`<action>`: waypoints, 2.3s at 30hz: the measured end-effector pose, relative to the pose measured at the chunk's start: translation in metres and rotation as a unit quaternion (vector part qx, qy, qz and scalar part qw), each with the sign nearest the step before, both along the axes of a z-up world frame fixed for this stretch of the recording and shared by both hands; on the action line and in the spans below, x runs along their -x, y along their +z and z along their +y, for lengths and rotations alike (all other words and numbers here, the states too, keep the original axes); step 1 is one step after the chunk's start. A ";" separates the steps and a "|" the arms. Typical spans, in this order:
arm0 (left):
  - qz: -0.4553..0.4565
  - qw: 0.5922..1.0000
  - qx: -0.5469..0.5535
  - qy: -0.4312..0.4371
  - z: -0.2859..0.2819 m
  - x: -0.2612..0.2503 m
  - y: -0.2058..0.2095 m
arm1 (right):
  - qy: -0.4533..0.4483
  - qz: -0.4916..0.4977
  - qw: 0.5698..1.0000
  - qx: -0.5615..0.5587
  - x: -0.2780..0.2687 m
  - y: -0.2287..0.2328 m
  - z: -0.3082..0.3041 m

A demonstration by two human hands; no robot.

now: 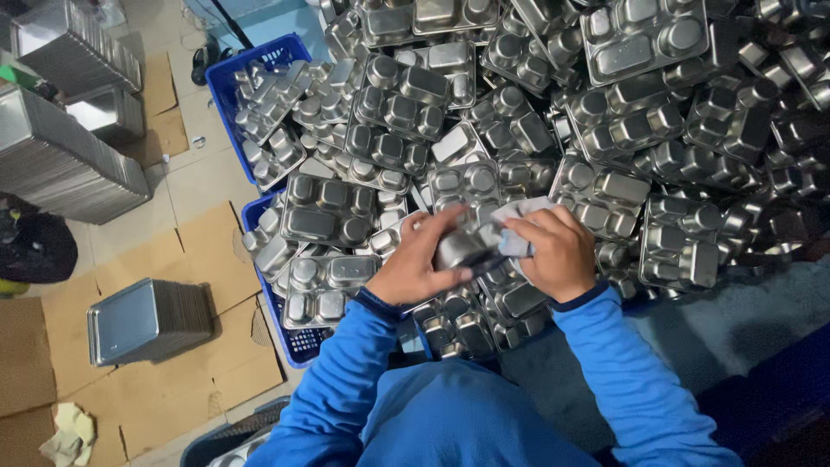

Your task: The person wipes multiple stainless steel compartmentalized trays with a white cloth, picking them up from a large pile in a blue crate and placing them into a smaller crate. The person handles the trays one at a time, wiping both sides before stacking them.

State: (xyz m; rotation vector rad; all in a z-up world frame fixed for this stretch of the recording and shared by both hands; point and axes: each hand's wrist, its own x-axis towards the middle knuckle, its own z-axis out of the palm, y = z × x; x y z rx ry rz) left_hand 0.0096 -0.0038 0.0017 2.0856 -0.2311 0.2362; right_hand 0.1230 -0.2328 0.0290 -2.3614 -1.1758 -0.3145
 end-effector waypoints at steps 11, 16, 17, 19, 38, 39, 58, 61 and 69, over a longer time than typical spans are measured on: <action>0.216 0.931 0.167 0.244 -0.043 0.038 -0.118 | -0.219 0.197 0.951 -0.096 -0.056 -0.100 -0.089; 0.201 0.883 0.382 0.185 -0.102 0.056 -0.177 | -0.232 0.308 0.918 -0.094 -0.063 -0.138 -0.103; 0.218 0.882 0.354 0.221 -0.108 0.060 -0.186 | -0.232 0.330 0.911 -0.090 -0.062 -0.145 -0.104; 0.206 0.872 0.356 0.265 -0.117 0.070 -0.199 | -0.199 0.336 0.918 -0.072 -0.060 -0.159 -0.103; 0.161 0.681 0.396 0.594 -0.089 0.358 -0.232 | -0.005 0.503 0.842 0.196 0.060 -0.254 0.044; 0.076 0.637 0.427 0.637 -0.098 0.382 -0.240 | 0.011 0.515 0.839 0.173 0.085 -0.263 0.053; 0.230 0.497 0.236 0.803 -0.158 0.580 -0.219 | 0.300 0.349 0.829 0.317 0.426 -0.330 0.211; 0.349 0.427 0.395 0.735 -0.140 0.561 -0.232 | 0.276 0.394 0.818 0.314 0.417 -0.334 0.225; -0.176 0.541 0.740 0.359 -0.079 0.459 -0.207 | 0.098 0.890 0.438 0.080 0.345 -0.306 0.164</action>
